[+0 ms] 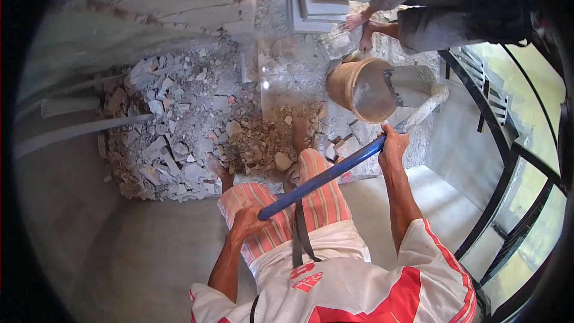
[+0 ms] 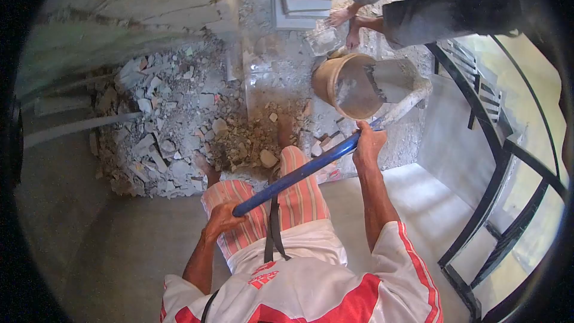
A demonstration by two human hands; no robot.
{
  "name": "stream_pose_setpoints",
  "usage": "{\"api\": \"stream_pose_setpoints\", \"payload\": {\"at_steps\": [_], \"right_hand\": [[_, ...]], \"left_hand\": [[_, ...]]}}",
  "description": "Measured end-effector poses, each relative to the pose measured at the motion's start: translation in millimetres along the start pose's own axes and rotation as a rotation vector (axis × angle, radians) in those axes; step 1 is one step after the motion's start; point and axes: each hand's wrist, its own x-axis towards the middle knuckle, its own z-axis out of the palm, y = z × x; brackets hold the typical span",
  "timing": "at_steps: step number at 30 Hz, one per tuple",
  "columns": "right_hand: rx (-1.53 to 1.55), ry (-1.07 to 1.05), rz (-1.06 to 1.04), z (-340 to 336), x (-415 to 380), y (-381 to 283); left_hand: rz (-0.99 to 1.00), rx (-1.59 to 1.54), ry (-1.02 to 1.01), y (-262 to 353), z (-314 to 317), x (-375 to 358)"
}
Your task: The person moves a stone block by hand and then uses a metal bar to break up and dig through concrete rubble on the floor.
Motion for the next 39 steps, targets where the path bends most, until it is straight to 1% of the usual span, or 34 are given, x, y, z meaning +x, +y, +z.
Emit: {"api": "stream_pose_setpoints", "payload": {"at_steps": [1, 3, 4, 5, 6, 9, 10, 11, 12, 13, 15, 17, 19, 21, 23, 24, 26, 27, 28, 29, 30, 31, 32, 33, 34, 35, 36, 37, 38, 39], "right_hand": [[-0.015, -0.014, -0.004, 8, -7, 9], [-0.056, -0.086, -0.136, 31, -19, 35], [-0.07, -0.138, -0.127, 51, -39, 35], [-0.07, -0.195, -0.053, 70, -64, 34], [-0.073, -0.247, 0.02, 91, -84, 39], [-0.182, -0.348, 0.067, 152, -108, 83], [-0.217, -0.389, 0.02, 175, -106, 107], [-0.204, -0.399, 0.063, 197, -110, 128], [-0.224, -0.448, 0.061, 221, -108, 149], [-0.246, -0.494, 0.06, 244, -104, 176], [-0.377, -0.579, -0.046, 295, -99, 217], [-0.339, -0.687, -0.082, 349, -100, 246], [-0.368, -0.644, -0.225, 402, -96, 281], [-0.217, -0.658, -0.314, 450, -81, 325], [-0.477, -0.666, -0.368, 479, -94, 323], [-0.462, -0.6, -0.301, 490, -117, 309], [-0.494, -0.522, -0.398, 523, -99, 351], [-0.538, -0.512, -0.562, 552, -63, 395], [-0.549, -0.512, -0.566, 573, -55, 407], [-0.629, -0.501, -0.548, 590, -50, 419], [-0.708, -0.485, -0.526, 598, -48, 431], [-0.717, -0.48, -0.519, 599, -59, 434], [-0.764, -0.431, -0.531, 599, -79, 426], [-0.812, -0.384, -0.54, 601, -95, 418], [-0.833, -0.381, -0.518, 601, -103, 414], [-0.862, -0.414, -0.331, 600, -108, 407], [-0.87, -0.443, -0.153, 603, -111, 403], [-0.87, -0.431, -0.15, 600, -112, 403], [-0.994, -0.57, -0.285, 596, -117, 402], [-1.113, -0.708, -0.427, 591, -123, 399]], "left_hand": [[-0.029, -0.083, -0.057, -8, -4, -16], [-0.038, -0.148, -0.016, -29, -10, -42], [-0.127, -0.198, -0.104, -41, -12, -56], [-0.223, -0.256, -0.191, -57, -13, -72], [-0.264, -0.289, -0.161, -73, -10, -88], [-0.243, -0.333, -0.141, -111, 3, -110], [-0.304, -0.332, -0.114, -115, 4, -112], [-0.304, -0.349, -0.101, -125, 12, -111], [-0.345, -0.349, -0.02, -133, 21, -107], [-0.388, -0.349, 0.057, -141, 29, -102], [-0.414, -0.394, 0.099, -161, 33, -80], [-0.43, -0.431, 0.132, -184, 33, -55], [-0.346, -0.489, 0.291, -211, 29, -27], [-0.367, -0.526, 0.297, -255, 40, 7], [-0.422, -0.619, 0.29, -316, 66, 44], [-0.443, -0.676, 0.275, -344, 75, 63], [-0.408, -0.583, 0.326, -360, 48, 90], [-0.411, -0.593, 0.319, -375, 47, 104], [-0.391, -0.674, 0.32, -391, 49, 117], [-0.374, -0.753, 0.321, -405, 51, 129], [-0.375, -0.757, 0.31, -414, 48, 138], [-0.337, -0.737, 0.394, -416, 42, 143], [-0.301, -0.714, 0.474, -417, 39, 145], [-0.311, -0.713, 0.459, -417, 39, 144], [-0.375, -0.724, 0.418, -413, 45, 137], [-0.437, -0.736, 0.376, -402, 50, 130], [-0.423, -0.837, 0.449, -384, 58, 123], [-0.452, -0.905, 0.4, -358, 57, 110], [-0.483, -0.97, 0.351, -332, 56, 97], [-0.561, -0.995, 0.18, -307, 46, 81]]}}
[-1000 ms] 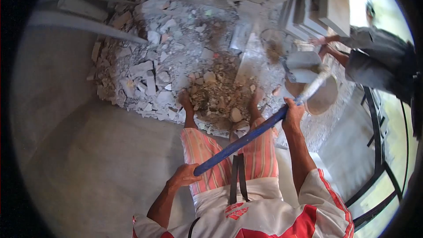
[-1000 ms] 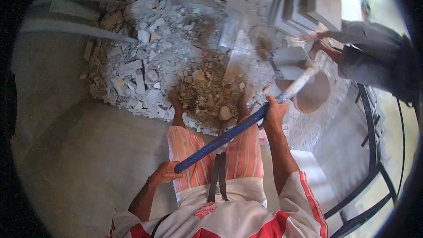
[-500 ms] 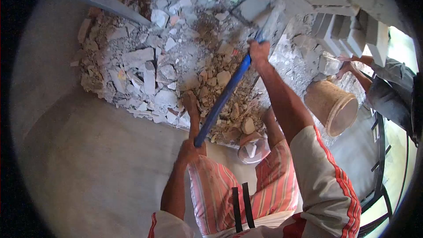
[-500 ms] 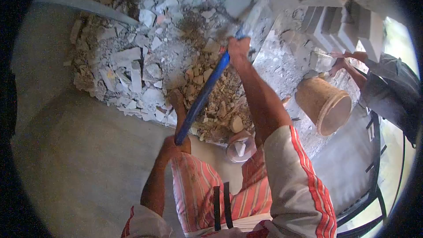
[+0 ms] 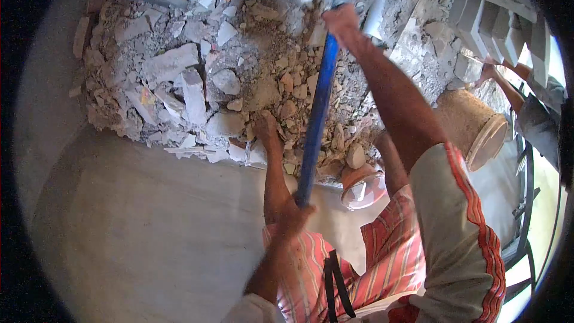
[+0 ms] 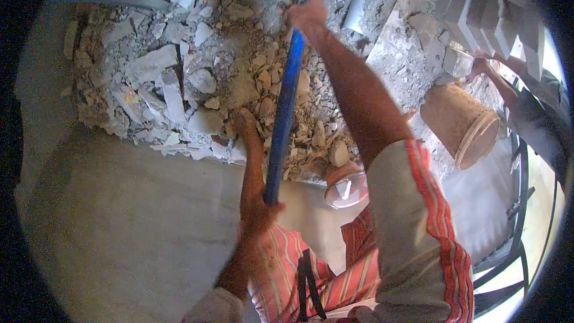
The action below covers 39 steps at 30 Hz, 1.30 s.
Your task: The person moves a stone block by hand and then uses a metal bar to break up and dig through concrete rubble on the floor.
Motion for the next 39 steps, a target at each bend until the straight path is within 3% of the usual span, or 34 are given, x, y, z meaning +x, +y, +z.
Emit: {"api": "stream_pose_setpoints", "payload": {"at_steps": [2, 5, 6, 7, 8, 10, 12, 14, 17, 21, 23, 25, 27, 28, 29, 31, 33, 35, 36, 37, 39], "right_hand": [[-0.029, 0.044, -0.016, 5, -22, 1], [0.082, -0.179, -0.07, -17, -52, 4], [-0.223, -0.308, -0.085, 25, -12, 73], [-0.167, -0.205, -0.479, 41, -34, 99], [-0.203, -0.245, -0.157, 24, -84, 64], [0.399, -0.215, 0.006, 98, -71, 142], [0.0, -0.251, -0.04, 69, -113, 106], [-0.083, -0.31, -0.072, 55, -118, 91], [-0.332, -0.355, -0.257, 52, -140, 84], [-0.518, -0.374, -0.571, 56, -151, 89], [-0.786, -0.493, -0.779, 13, -148, 85], [-0.75, -0.48, -0.691, 15, -132, 104], [-0.499, -0.394, -0.504, 71, -104, 155], [-0.483, -0.386, -0.494, 59, -105, 167], [-0.225, -0.329, -0.737, 41, -103, 180], [-0.787, -0.389, -1.169, -23, -110, 165], [-0.747, -0.35, -1.101, -34, -114, 174], [-0.439, -0.665, -0.712, -20, -93, 215], [-0.43, -0.647, -0.708, -43, -108, 216], [0.146, -0.646, -0.389, -80, -135, 214], [0.722, -0.585, -0.071, -144, -165, 203]], "left_hand": [[-0.06, -0.003, 0.119, 0, 13, -35], [-0.073, 0.003, 0.048, 12, 10, -78], [-0.087, -0.042, 0.003, -1, 23, -95], [-0.116, -0.137, -0.003, -15, 35, -114], [-0.157, -0.236, -0.004, -26, 44, -128], [-0.253, -0.231, -0.016, -24, 40, -156], [-0.318, -0.226, -0.03, -14, 40, -171], [-0.311, -0.604, 0.021, -2, 48, -183], [-0.393, -0.391, -0.122, 11, 40, -214], [-0.435, -0.451, -0.008, 36, 43, -228], [-0.424, -0.467, -0.088, 38, 57, -230], [-0.413, -0.455, -0.137, 48, 61, -232], [-0.3, -0.261, -0.157, 75, 50, -239], [-0.299, -0.241, -0.154, 83, 50, -250], [-0.249, -0.386, -0.16, 91, 52, -261], [-0.114, -0.542, -0.187, 115, 57, -283], [-0.008, -0.523, -0.263, 135, 58, -303], [0.027, -0.458, -0.374, 145, 61, -323], [0.039, -0.424, -0.433, 149, 65, -333], [0.057, -0.39, -0.494, 153, 72, -342], [0.09, -0.338, -0.56, 162, 90, -357]]}}
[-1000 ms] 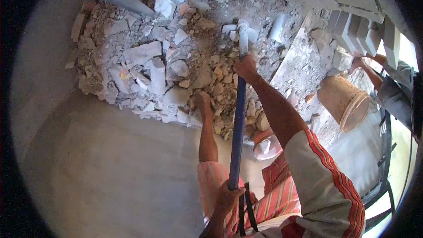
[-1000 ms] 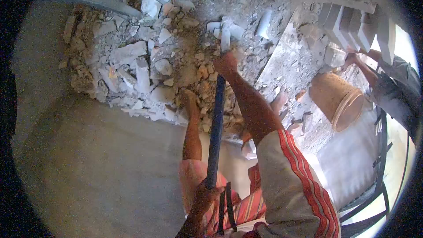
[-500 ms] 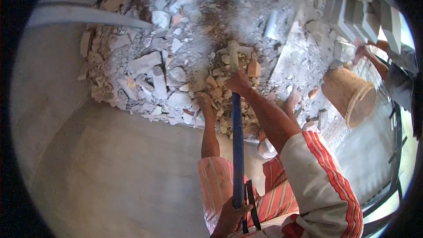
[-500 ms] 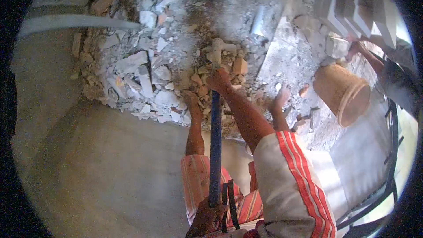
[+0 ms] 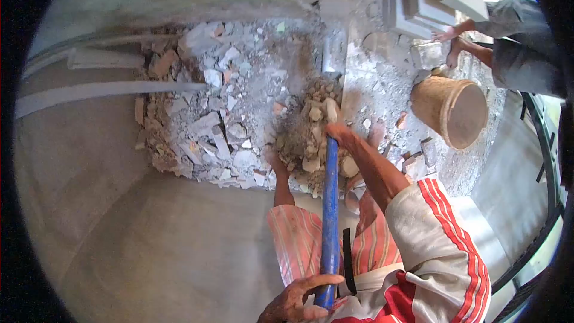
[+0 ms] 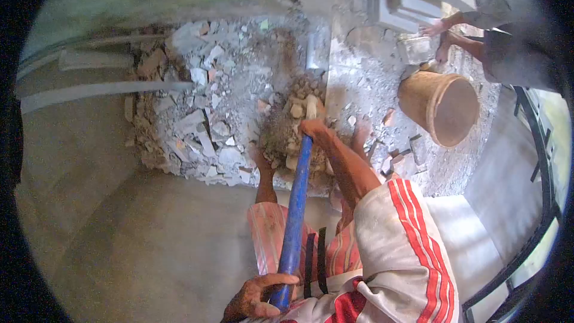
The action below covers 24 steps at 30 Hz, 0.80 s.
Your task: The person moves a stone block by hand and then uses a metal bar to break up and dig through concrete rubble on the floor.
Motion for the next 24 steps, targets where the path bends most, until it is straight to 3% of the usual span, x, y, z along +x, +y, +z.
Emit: {"api": "stream_pose_setpoints", "payload": {"at_steps": [1, 3, 4, 5, 7, 8, 12, 14, 15, 19, 21, 24], "right_hand": [[-0.128, 0.007, 0.189, -5, -15, -23], [-0.254, 0.021, 0.363, -19, -43, -50], [-0.06, 0.078, 0.51, -27, -56, -53], [0.134, 0.13, 0.653, -36, -68, -57], [0.069, 0.008, 0.373, -66, -82, -35], [0.146, -0.022, 0.297, -84, -82, -15], [0.489, 0.025, 0.405, -144, -155, -67], [0.616, 0.14, 0.353, -170, -207, -99], [0.613, 0.145, 0.342, -185, -232, -115], [0.716, 0.511, 0.191, -250, -311, -137], [0.797, 0.308, 0.206, -307, -343, -124], [0.896, 0.291, 0.173, -367, -390, -118]], "left_hand": [[0.066, 0.077, -0.033, 2, 13, 1], [0.196, 0.222, -0.095, 6, 40, 3], [0.222, 0.245, -0.22, 3, 49, 4], [0.233, 0.255, -0.217, 3, 59, 3], [0.019, 0.326, -0.403, 5, 85, 0], [0.217, 0.404, -0.441, 8, 106, 5], [0.256, 0.508, -0.548, 17, 166, 12], [0.05, 0.557, -0.689, 27, 198, 12], [0.056, 0.566, -0.695, 29, 216, 12], [0.198, 0.581, -0.849, 25, 285, 15], [0.17, 0.599, -0.977, 25, 317, 16], [0.251, 0.68, -1.035, 19, 345, 16]]}}
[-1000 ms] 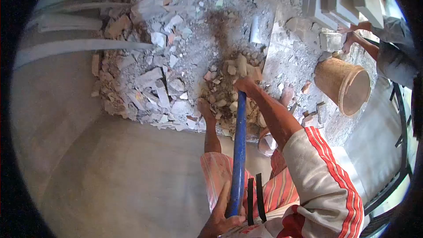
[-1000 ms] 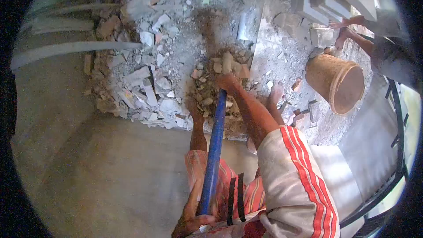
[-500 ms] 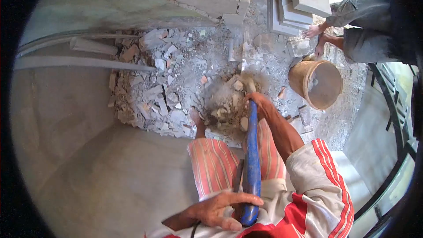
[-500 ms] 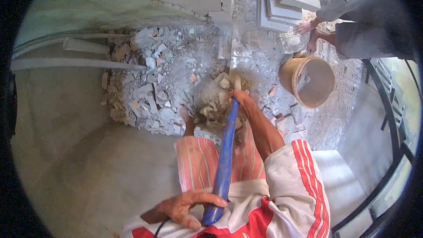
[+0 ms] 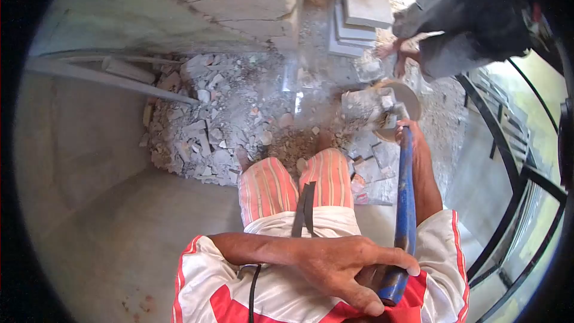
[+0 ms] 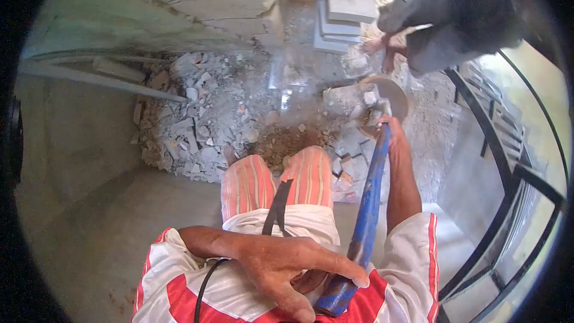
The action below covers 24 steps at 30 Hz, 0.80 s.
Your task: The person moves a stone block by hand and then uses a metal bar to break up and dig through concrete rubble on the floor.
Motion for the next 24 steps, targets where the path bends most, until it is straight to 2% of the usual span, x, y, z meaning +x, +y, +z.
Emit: {"api": "stream_pose_setpoints", "payload": {"at_steps": [1, 3, 5, 7, 10, 13, 15, 16, 18, 21, 22, 23, 24], "right_hand": [[0.015, 0.027, -0.01, -3, -18, -7], [0.031, 0.268, -0.232, -14, -48, -17], [0.057, 0.317, -0.26, -37, -51, -23], [0.061, 0.328, -0.263, -46, -33, -15], [0.134, 0.691, -0.51, -14, -1, 20], [0.051, 0.719, -0.57, -27, 58, 73], [0.023, 0.742, -0.583, -8, 63, 93], [0.039, 0.748, -0.62, 4, 57, 97], [0.05, 0.765, -0.643, 17, 41, 108], [0.015, 0.739, -0.644, 28, 19, 102], [0.011, 0.736, -0.695, 34, 10, 100], [0.009, 0.735, -0.745, 42, 1, 99], [-0.007, 0.737, -0.748, 53, -7, 98]], "left_hand": [[-0.004, 0.021, -0.025, 1, 3, 7], [-0.05, -0.006, -0.097, -8, 1, 9], [-0.167, 0.075, 0.046, -10, -11, -7], [-0.398, 0.088, 0.253, -6, -25, -33], [-0.644, 0.57, 0.491, -60, -67, -90], [-1.002, 1.038, 0.619, -170, -118, -142], [-0.945, 1.109, 0.889, -262, -148, -181], [-0.959, 1.101, 0.899, -294, -162, -193], [-0.881, 1.101, 1.128, -338, -178, -208], [-0.909, 1.065, 1.086, -344, -187, -209], [-0.958, 1.041, 1.008, -340, -190, -212], [-0.949, 1.028, 1.015, -336, -187, -218], [-0.851, 1.004, 0.98, -323, -180, -223]]}}
